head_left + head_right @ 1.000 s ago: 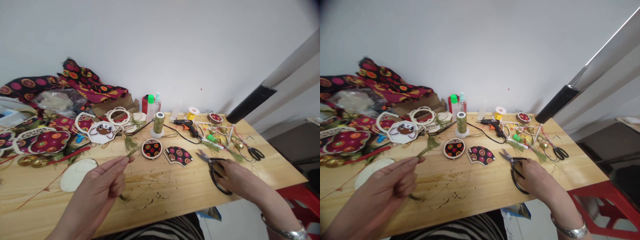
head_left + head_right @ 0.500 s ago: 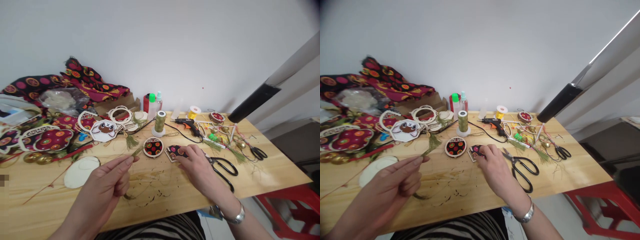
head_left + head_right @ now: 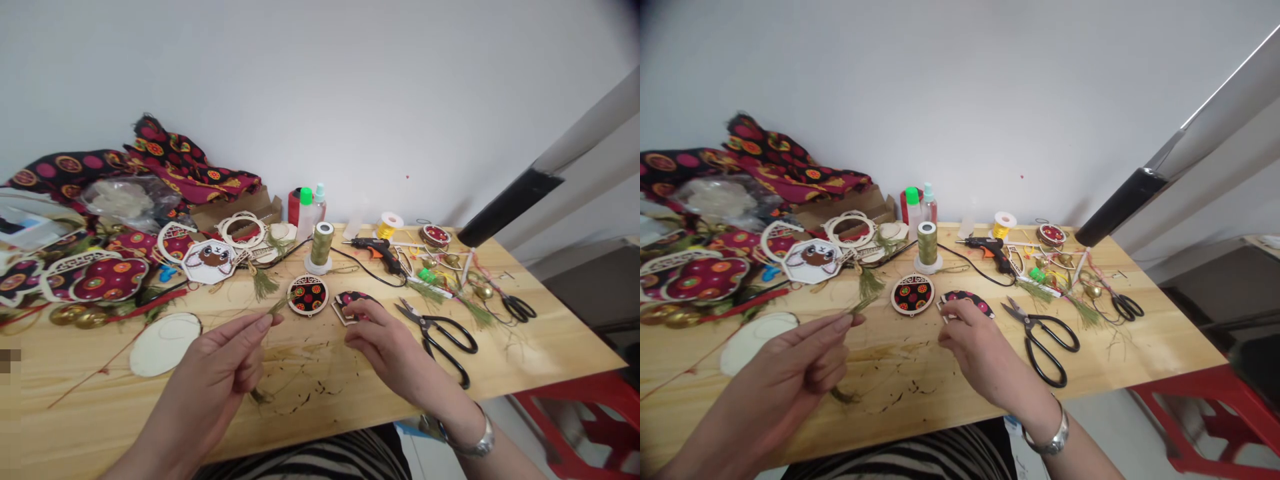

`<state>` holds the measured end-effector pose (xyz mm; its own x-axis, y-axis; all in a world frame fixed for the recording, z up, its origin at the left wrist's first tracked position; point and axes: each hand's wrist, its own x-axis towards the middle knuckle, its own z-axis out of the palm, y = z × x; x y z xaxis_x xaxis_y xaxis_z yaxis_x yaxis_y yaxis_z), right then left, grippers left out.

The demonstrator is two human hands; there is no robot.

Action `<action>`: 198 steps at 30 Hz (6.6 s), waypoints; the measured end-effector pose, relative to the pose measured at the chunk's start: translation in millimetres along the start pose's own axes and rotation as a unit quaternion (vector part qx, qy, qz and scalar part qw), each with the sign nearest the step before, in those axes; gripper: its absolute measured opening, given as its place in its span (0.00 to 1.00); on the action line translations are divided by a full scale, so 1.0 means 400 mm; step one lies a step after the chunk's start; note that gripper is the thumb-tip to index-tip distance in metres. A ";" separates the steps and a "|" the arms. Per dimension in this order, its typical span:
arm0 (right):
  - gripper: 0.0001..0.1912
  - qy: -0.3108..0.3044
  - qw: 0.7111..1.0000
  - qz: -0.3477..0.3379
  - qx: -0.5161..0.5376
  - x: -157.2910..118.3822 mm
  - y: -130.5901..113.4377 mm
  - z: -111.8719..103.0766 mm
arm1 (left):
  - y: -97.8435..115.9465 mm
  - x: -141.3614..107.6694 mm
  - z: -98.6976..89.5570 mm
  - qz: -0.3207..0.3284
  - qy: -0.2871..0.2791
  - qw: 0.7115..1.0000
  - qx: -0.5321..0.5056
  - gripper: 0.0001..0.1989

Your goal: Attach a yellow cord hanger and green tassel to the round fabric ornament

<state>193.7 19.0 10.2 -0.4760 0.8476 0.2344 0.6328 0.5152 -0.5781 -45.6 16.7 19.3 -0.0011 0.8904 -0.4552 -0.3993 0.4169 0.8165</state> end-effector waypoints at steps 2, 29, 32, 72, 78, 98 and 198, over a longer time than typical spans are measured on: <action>0.09 0.004 0.998 0.011 0.064 -0.003 -0.020 -0.008 | -0.002 0.001 0.000 0.000 -0.004 1.000 0.002 0.11; 0.05 0.112 0.986 -0.005 0.121 0.063 -0.102 -0.006 | -0.009 0.022 0.072 -0.009 -0.027 0.999 0.015 0.16; 0.05 0.207 0.972 0.049 0.095 0.067 -0.091 -0.007 | -0.010 0.024 0.069 -0.012 -0.010 1.000 -0.006 0.17; 0.07 0.131 0.959 -0.086 -0.235 0.019 -0.104 0.173 | -0.041 0.011 0.078 -0.019 -0.038 0.999 -0.022 0.12; 0.06 0.114 0.963 -0.081 -0.229 0.016 -0.104 0.170 | -0.040 0.009 0.078 -0.013 -0.043 0.999 -0.015 0.10; 0.06 0.186 0.981 0.035 0.049 0.039 -0.113 0.100 | -0.043 0.008 0.067 0.003 -0.048 0.999 0.001 0.11; 0.16 0.184 0.884 0.170 0.394 0.092 -0.098 0.048 | -0.057 -0.013 0.068 0.029 -0.167 0.958 0.232 0.12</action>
<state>139.8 27.4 26.5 -0.0183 0.9952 0.0963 0.0092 0.0965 -0.9953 -11.5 7.5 12.9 0.3135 0.8906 -0.3295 0.0438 0.3330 0.9419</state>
